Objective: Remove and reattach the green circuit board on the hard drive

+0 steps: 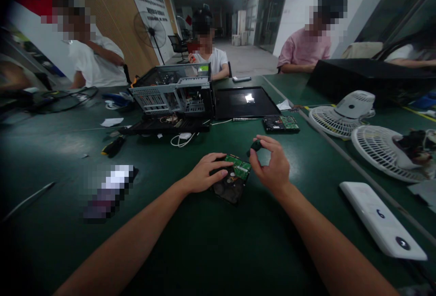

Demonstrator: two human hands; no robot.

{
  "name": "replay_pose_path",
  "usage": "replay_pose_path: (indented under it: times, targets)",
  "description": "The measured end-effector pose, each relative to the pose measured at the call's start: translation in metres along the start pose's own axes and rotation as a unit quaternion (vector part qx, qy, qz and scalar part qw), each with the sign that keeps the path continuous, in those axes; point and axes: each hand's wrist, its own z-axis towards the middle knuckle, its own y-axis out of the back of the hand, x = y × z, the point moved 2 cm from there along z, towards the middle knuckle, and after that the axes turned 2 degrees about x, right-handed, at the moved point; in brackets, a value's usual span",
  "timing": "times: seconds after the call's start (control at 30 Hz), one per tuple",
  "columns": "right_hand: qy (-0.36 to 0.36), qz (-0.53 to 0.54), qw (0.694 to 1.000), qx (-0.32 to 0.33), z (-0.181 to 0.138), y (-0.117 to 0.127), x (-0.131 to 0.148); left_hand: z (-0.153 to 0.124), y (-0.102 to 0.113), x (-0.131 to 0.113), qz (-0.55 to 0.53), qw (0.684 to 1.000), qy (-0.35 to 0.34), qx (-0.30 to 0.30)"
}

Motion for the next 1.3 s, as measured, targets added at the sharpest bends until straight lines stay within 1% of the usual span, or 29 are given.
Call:
replay_pose_path:
  times: [0.13,0.3,0.53,0.77,1.03,1.2,1.3]
  targets:
    - [0.010,-0.020,1.000,-0.009,-0.0009,0.0008,-0.0009,0.0000,0.0004,-0.0001,-0.001,1.000,0.003,0.008]
    - [0.019,-0.050,0.999,-0.003,-0.0002,0.0034,0.0004,-0.0002,0.0010,-0.0016,0.000,1.000,0.001,0.002]
    - [0.020,-0.001,1.000,0.009,0.0016,0.0028,0.0007,0.0003,0.0006,-0.0009,0.000,1.000,0.003,0.003]
    - [0.026,-0.043,0.999,-0.005,0.0003,0.0040,-0.0005,0.0003,0.0003,-0.0002,0.002,1.000,0.000,-0.002]
    - [0.010,0.015,1.000,0.022,0.0008,0.0016,0.0007,0.0003,-0.0010,0.0018,0.001,1.000,0.000,0.002]
    - [0.005,-0.025,1.000,0.004,0.0007,0.0030,0.0009,0.0002,-0.0001,0.0006,0.000,1.000,0.006,0.004]
    - [0.009,-0.041,0.999,0.003,0.0011,0.0045,0.0021,0.0001,0.0003,0.0001,-0.001,1.000,0.009,0.009]
